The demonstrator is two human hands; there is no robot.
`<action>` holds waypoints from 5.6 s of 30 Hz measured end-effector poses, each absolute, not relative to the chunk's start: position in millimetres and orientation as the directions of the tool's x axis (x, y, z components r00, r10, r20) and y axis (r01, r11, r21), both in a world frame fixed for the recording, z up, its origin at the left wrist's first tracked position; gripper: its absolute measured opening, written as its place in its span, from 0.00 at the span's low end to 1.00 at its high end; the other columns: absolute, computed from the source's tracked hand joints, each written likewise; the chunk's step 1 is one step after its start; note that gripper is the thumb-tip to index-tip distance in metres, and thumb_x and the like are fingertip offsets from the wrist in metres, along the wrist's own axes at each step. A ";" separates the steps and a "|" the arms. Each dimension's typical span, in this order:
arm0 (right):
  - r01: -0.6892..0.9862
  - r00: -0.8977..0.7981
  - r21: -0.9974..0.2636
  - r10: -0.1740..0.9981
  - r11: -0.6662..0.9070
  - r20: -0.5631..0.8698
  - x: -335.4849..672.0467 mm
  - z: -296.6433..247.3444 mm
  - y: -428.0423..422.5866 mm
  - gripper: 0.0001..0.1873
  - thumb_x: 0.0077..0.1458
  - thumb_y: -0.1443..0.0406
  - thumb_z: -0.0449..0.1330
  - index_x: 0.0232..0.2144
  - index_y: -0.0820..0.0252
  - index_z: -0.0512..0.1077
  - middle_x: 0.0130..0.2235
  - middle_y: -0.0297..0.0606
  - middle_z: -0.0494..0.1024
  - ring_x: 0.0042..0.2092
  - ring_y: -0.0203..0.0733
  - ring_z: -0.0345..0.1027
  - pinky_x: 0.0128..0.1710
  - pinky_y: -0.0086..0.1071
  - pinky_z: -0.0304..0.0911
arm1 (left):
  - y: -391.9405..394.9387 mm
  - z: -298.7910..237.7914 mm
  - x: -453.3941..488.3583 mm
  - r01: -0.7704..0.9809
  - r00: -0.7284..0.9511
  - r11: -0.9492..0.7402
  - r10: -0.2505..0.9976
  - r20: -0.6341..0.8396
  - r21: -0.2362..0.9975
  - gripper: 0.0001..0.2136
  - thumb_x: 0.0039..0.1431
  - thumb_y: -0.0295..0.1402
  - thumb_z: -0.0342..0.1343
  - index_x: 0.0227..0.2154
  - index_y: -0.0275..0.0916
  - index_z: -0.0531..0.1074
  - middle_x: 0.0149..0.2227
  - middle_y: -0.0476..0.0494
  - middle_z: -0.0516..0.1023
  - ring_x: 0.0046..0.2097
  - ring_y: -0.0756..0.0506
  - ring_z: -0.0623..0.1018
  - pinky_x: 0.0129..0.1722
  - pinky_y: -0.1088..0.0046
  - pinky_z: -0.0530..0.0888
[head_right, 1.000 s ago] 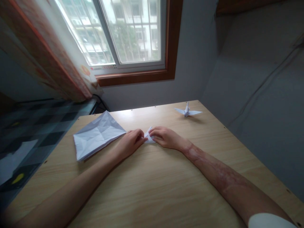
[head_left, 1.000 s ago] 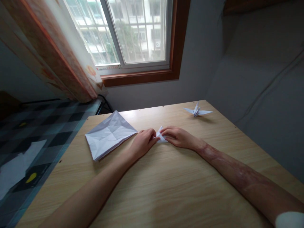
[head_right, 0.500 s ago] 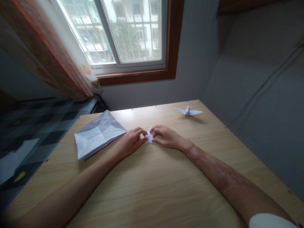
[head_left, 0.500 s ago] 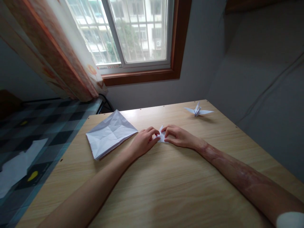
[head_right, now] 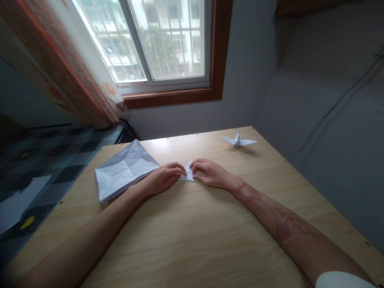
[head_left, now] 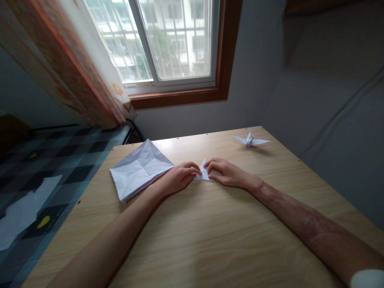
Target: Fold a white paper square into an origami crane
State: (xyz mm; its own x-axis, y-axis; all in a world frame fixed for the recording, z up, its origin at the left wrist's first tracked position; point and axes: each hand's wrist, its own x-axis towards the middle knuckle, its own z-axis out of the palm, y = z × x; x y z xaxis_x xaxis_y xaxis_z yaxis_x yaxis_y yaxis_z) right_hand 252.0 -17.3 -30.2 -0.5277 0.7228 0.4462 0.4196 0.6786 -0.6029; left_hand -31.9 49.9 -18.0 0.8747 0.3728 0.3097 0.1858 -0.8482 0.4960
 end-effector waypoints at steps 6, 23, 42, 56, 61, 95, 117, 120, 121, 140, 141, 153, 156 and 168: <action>0.429 -0.519 -0.598 0.727 0.676 0.449 250.6 -28.8 -18.1 0.03 0.68 0.69 0.66 0.40 0.54 0.77 0.55 0.43 0.82 0.57 0.49 0.76 0.62 0.47 0.70 | 46.8 -17.1 -32.1 0.176 0.868 -0.860 0.365 0.337 0.479 0.13 0.75 0.31 0.53 0.52 0.42 0.83 0.53 0.37 0.82 0.51 0.43 0.83 0.54 0.67 0.79; 0.631 -0.469 -0.387 0.728 0.672 0.500 248.4 -39.5 -15.4 0.13 0.65 0.58 0.71 0.50 0.55 0.80 0.45 0.43 0.81 0.47 0.51 0.75 0.50 0.44 0.70 | 6.3 -21.8 -4.8 0.513 0.772 -0.850 0.518 0.369 0.119 0.16 0.79 0.36 0.50 0.44 0.40 0.84 0.49 0.37 0.86 0.48 0.39 0.83 0.49 0.58 0.80; 0.673 -0.444 -0.328 0.717 0.663 0.538 251.0 -40.0 -15.9 0.05 0.64 0.69 0.64 0.36 0.55 0.80 0.41 0.43 0.81 0.44 0.50 0.74 0.47 0.44 0.72 | -0.4 -25.7 -2.1 0.605 0.682 -0.764 0.642 0.348 0.225 0.16 0.79 0.39 0.49 0.49 0.43 0.83 0.60 0.42 0.84 0.53 0.40 0.87 0.54 0.63 0.83; 0.632 -0.392 -0.429 0.744 0.646 0.541 256.3 -40.5 -15.2 0.09 0.58 0.73 0.66 0.35 0.55 0.82 0.42 0.42 0.85 0.45 0.50 0.78 0.48 0.43 0.75 | 0.9 -33.3 -1.6 0.533 0.827 -0.842 0.540 0.154 0.088 0.29 0.81 0.44 0.40 0.75 0.31 0.59 0.78 0.27 0.57 0.79 0.35 0.58 0.78 0.50 0.59; 0.610 -0.411 -0.433 0.733 0.663 0.543 263.0 -42.0 -15.2 0.12 0.59 0.74 0.65 0.38 0.53 0.85 0.42 0.41 0.85 0.44 0.49 0.78 0.45 0.42 0.75 | -5.0 -37.5 2.8 0.497 0.842 -0.867 0.494 0.219 0.045 0.26 0.81 0.38 0.39 0.75 0.35 0.59 0.76 0.28 0.64 0.78 0.37 0.63 0.75 0.55 0.64; 0.788 -0.533 -0.276 0.834 0.551 0.145 271.6 -45.5 -18.9 0.36 0.78 0.55 0.48 0.81 0.53 0.47 0.80 0.40 0.49 0.81 0.51 0.46 0.80 0.51 0.45 | -12.3 -1.6 -15.5 0.539 0.838 -0.841 0.541 -0.070 -0.049 0.55 0.67 0.73 0.36 0.78 0.29 0.51 0.79 0.20 0.49 0.79 0.25 0.56 0.73 0.45 0.58; 0.666 -0.513 -0.258 0.681 0.700 0.522 263.7 -44.7 -14.3 0.15 0.72 0.66 0.61 0.58 0.51 0.78 0.57 0.43 0.84 0.55 0.52 0.77 0.57 0.48 0.72 | 23.4 -5.6 -11.0 0.560 0.716 -0.764 0.641 0.278 0.319 0.09 0.68 0.35 0.61 0.48 0.40 0.77 0.50 0.37 0.78 0.46 0.39 0.81 0.46 0.62 0.79; 0.652 -0.532 -0.226 0.648 0.724 0.545 263.4 -45.5 -13.8 0.11 0.72 0.66 0.62 0.53 0.51 0.80 0.53 0.42 0.85 0.51 0.51 0.77 0.54 0.47 0.72 | 29.2 -4.7 -15.1 0.488 0.709 -0.716 0.659 0.252 0.500 0.06 0.63 0.29 0.61 0.42 0.39 0.77 0.47 0.40 0.76 0.35 0.47 0.79 0.39 0.68 0.78; 0.650 -0.533 -0.218 0.641 0.728 0.552 263.1 -45.1 -14.0 0.10 0.72 0.66 0.62 0.52 0.51 0.80 0.52 0.42 0.85 0.50 0.50 0.76 0.53 0.47 0.72 | 31.5 -3.9 -16.4 0.469 0.714 -0.701 0.659 0.237 0.537 0.06 0.62 0.28 0.60 0.41 0.39 0.77 0.46 0.41 0.76 0.34 0.48 0.78 0.38 0.69 0.78; 0.538 -0.597 -0.322 0.622 0.779 0.507 256.6 -30.1 -27.6 0.08 0.70 0.61 0.62 0.39 0.52 0.81 0.44 0.41 0.85 0.43 0.49 0.75 0.49 0.46 0.72 | 35.0 1.5 -17.3 0.532 0.773 -0.794 0.597 0.215 0.294 0.14 0.62 0.44 0.70 0.46 0.43 0.81 0.41 0.44 0.83 0.43 0.40 0.80 0.47 0.62 0.75; 0.533 -0.597 -0.327 0.620 0.781 0.508 256.1 -29.4 -28.5 0.10 0.71 0.61 0.60 0.37 0.52 0.80 0.42 0.41 0.85 0.42 0.49 0.75 0.48 0.46 0.71 | 34.6 1.3 -17.2 0.530 0.775 -0.796 0.595 0.215 0.292 0.15 0.63 0.44 0.70 0.48 0.43 0.80 0.42 0.44 0.83 0.43 0.40 0.81 0.46 0.63 0.75; 0.652 -0.562 -0.189 0.635 0.734 0.531 257.1 -40.3 -21.6 0.10 0.72 0.63 0.61 0.43 0.51 0.84 0.51 0.38 0.88 0.45 0.50 0.80 0.52 0.48 0.72 | 37.9 -19.7 -18.6 0.493 0.808 -0.867 0.488 0.330 0.073 0.14 0.79 0.35 0.49 0.47 0.41 0.81 0.52 0.40 0.86 0.47 0.40 0.83 0.50 0.61 0.77; 0.697 -0.525 -0.204 0.683 0.687 0.508 259.1 -40.5 -20.2 0.10 0.70 0.63 0.62 0.48 0.52 0.83 0.54 0.40 0.87 0.48 0.52 0.78 0.54 0.50 0.73 | 39.5 -18.6 -19.9 0.456 0.833 -0.886 0.456 0.313 0.079 0.14 0.79 0.34 0.49 0.52 0.42 0.81 0.59 0.40 0.84 0.51 0.40 0.82 0.53 0.59 0.78; 0.556 -0.549 -0.396 0.681 0.730 0.484 272.7 -33.4 -16.5 0.19 0.65 0.63 0.67 0.57 0.50 0.81 0.54 0.43 0.85 0.53 0.54 0.77 0.58 0.50 0.73 | 44.0 -6.2 -21.7 0.454 0.830 -0.872 0.489 0.268 0.185 0.14 0.74 0.29 0.51 0.50 0.41 0.82 0.56 0.39 0.85 0.57 0.38 0.82 0.60 0.55 0.77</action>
State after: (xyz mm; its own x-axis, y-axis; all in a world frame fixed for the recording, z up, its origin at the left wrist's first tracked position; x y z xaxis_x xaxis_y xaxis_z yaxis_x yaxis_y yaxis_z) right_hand 272.7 -16.5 -33.4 -0.5490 0.6811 0.4845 0.5564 0.7303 -0.3963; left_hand -21.7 44.0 -6.2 0.8299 0.4890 0.2684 0.4538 -0.8717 0.1850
